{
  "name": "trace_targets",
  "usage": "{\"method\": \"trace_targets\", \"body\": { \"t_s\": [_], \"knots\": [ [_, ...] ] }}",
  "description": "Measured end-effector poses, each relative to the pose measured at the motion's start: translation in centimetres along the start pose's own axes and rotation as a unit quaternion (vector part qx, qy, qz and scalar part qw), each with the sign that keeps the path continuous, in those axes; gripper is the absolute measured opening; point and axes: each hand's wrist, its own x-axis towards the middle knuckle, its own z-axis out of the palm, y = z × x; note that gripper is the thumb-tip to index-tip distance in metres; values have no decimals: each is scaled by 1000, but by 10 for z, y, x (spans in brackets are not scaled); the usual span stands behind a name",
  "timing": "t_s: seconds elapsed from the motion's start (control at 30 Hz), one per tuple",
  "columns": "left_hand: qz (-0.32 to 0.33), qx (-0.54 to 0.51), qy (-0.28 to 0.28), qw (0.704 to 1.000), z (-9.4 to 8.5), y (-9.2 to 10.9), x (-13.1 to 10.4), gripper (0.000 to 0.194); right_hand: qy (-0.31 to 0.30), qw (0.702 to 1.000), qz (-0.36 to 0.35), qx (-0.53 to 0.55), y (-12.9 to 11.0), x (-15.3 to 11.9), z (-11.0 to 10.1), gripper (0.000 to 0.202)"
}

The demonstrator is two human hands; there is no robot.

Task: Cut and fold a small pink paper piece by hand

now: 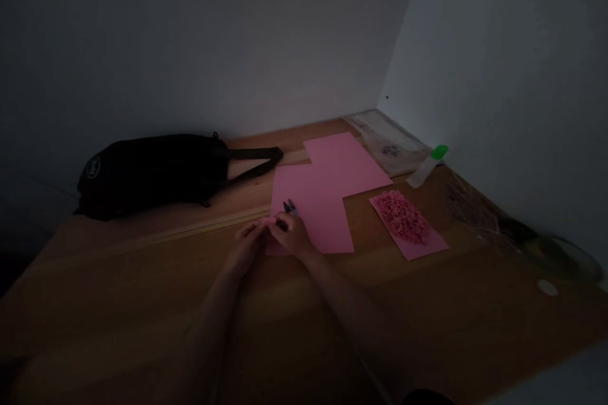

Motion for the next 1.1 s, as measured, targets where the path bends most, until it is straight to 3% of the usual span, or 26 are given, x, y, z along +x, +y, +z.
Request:
{"method": "trace_targets", "body": {
  "t_s": [0.7, 1.1],
  "knots": [
    [-9, -48, 19, 999, -2, -3, 2, 25, -9, 999, 6, 39, -1, 0, 1, 15],
    [-9, 5, 16, 1000, -1, -2, 0, 27, -4, 1000, -13, -2, -4, 0, 0, 20]
  ]
}}
